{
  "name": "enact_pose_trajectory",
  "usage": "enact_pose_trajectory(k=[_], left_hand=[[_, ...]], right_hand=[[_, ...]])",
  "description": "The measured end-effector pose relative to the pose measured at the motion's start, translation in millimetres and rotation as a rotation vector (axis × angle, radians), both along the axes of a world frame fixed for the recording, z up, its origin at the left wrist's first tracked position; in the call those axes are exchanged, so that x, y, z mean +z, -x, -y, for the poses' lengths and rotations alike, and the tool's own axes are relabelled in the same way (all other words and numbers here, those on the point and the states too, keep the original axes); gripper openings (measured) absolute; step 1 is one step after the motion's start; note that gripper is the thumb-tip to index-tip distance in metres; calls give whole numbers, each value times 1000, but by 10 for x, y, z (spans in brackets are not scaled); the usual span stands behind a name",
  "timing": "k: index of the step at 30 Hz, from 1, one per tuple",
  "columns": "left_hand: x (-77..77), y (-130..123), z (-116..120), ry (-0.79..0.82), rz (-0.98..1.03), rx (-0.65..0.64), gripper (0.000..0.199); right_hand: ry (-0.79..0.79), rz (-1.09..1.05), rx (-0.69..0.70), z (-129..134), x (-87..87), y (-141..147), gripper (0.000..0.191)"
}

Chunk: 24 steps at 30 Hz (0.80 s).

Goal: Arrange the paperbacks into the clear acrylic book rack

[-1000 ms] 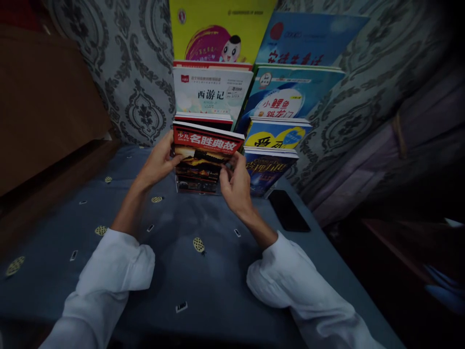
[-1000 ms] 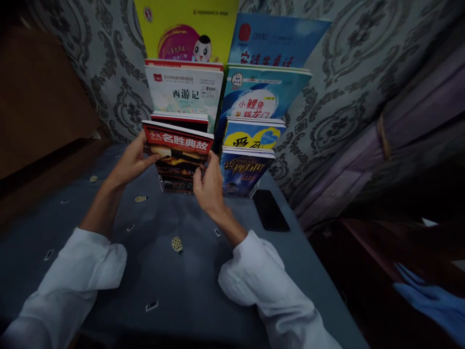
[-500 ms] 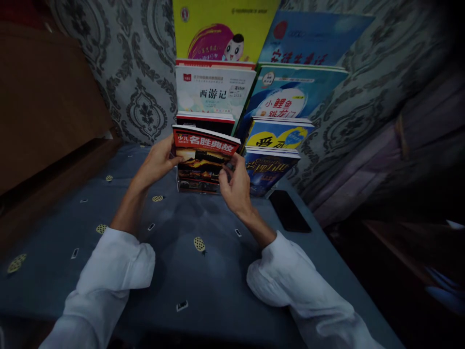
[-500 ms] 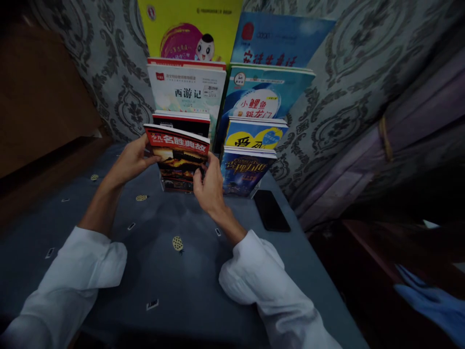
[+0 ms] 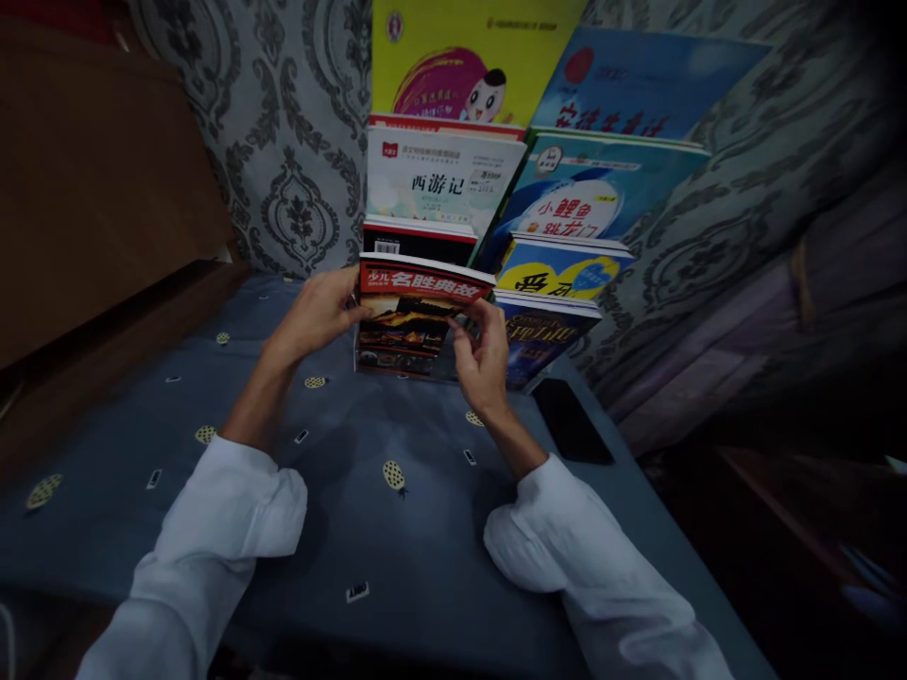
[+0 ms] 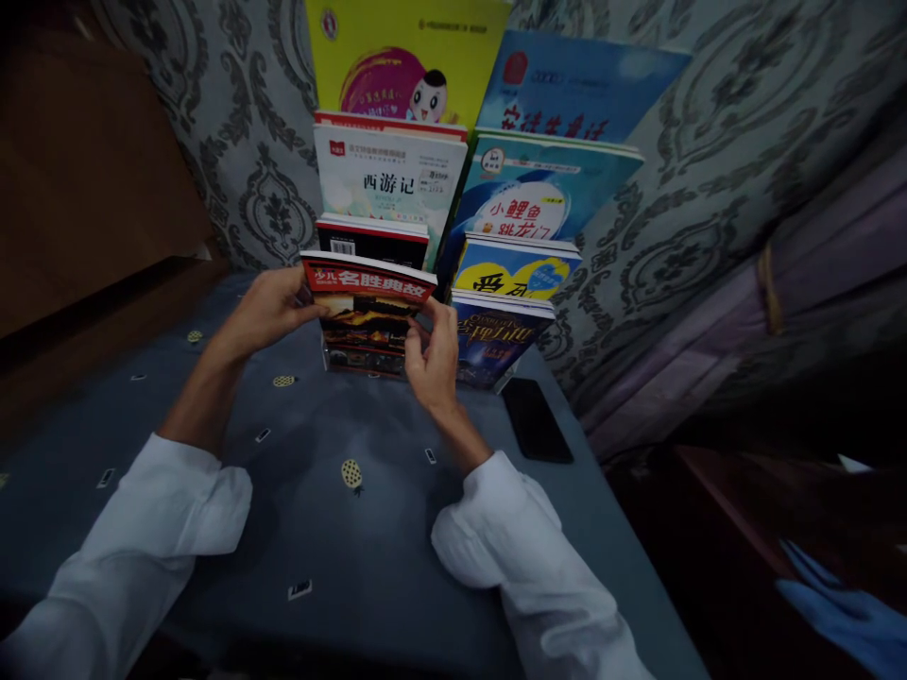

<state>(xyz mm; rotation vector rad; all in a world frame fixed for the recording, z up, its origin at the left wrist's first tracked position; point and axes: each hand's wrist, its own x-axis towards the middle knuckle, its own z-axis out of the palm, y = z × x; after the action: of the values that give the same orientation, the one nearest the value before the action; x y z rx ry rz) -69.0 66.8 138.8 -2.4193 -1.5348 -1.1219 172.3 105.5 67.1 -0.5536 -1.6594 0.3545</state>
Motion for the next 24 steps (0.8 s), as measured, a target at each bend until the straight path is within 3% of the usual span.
enact_pose_trajectory(k=[8,24], left_hand=[[-16,52,-11,101,-61,-39,30],[-109,54,-92,151,24,-46,33]], right_hand=[[50,1,8,-8,-138,-7,36],[100,57,-121,-19,-105,-9,19]])
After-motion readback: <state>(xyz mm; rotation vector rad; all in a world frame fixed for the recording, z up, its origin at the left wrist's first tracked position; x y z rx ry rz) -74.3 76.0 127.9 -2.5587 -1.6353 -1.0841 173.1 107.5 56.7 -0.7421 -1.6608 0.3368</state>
